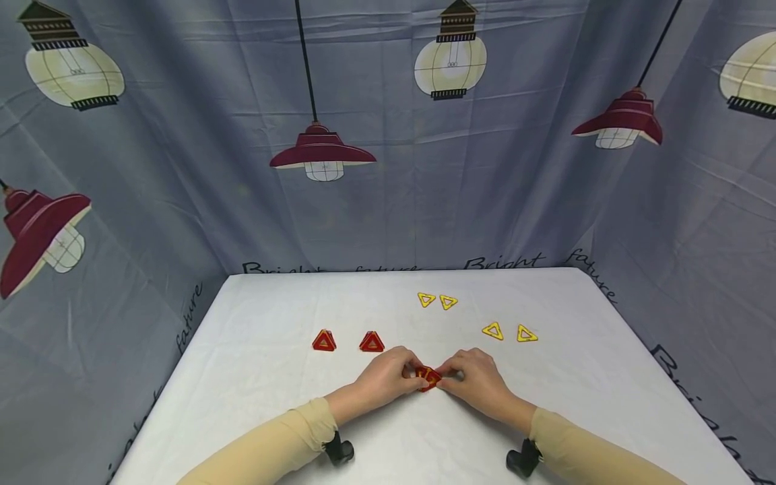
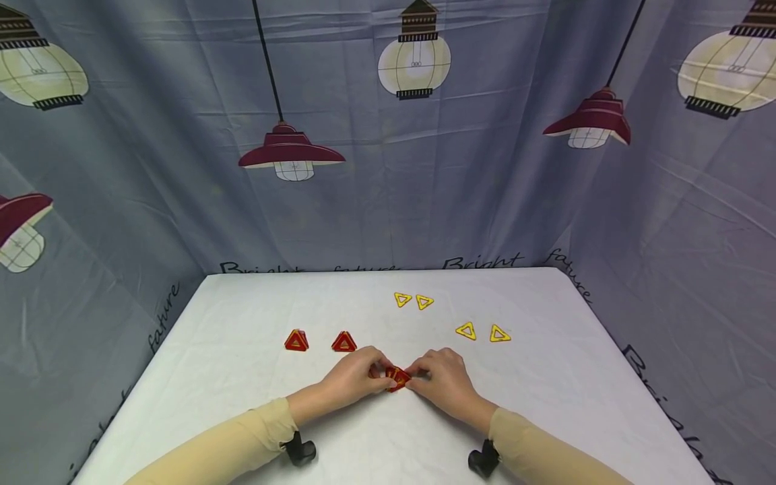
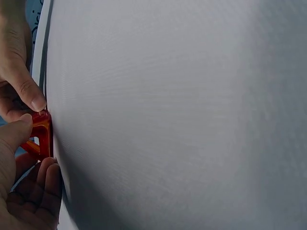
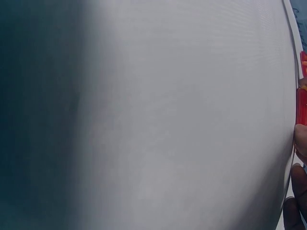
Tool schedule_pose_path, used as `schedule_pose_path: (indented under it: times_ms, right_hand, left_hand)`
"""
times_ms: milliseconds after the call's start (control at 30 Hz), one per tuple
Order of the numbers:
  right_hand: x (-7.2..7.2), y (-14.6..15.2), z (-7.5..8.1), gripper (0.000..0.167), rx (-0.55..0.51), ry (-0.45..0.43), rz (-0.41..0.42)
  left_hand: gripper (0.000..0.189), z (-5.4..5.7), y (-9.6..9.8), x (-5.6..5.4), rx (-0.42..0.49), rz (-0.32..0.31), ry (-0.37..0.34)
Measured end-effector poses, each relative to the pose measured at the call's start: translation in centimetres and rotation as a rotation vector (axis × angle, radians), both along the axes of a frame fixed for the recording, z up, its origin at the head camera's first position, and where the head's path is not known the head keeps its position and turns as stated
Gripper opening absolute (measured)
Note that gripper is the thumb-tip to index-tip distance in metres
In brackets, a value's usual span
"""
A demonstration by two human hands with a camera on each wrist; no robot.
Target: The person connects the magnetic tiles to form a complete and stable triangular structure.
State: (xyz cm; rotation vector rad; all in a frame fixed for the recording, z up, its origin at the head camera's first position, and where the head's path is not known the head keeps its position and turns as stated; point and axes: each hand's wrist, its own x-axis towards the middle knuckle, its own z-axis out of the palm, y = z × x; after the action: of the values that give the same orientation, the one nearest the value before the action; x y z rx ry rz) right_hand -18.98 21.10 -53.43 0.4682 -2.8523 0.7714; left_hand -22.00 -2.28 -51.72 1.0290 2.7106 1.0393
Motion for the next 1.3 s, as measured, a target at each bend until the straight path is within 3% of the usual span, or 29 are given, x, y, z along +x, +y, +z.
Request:
schedule_pose_path:
  times_ms: [167, 400, 733, 1300]
  right_hand:
    - [0.06, -0.13, 0.0, 0.017, 0.004, 0.008, -0.001]
    - [0.08, -0.39, 0.18, 0.016, -0.006, -0.002, -0.002]
    - [0.04, -0.48, 0.23, 0.016, -0.003, -0.013, -0.013]
    - [-0.11, -0.51, 0.5, 0.013, 0.002, -0.009, -0.004]
  left_hand:
    - [0.029, 0.02, 0.22, -0.04, -0.009, -0.008, 0.023]
    - [0.025, 0.03, 0.62, -0.15, 0.033, 0.007, -0.068]
    - [0.033, 0.07, 0.61, 0.13, 0.051, 0.016, -0.109]
    - [0.036, 0.45, 0.58, 0.24, -0.053, 0.023, -0.015]
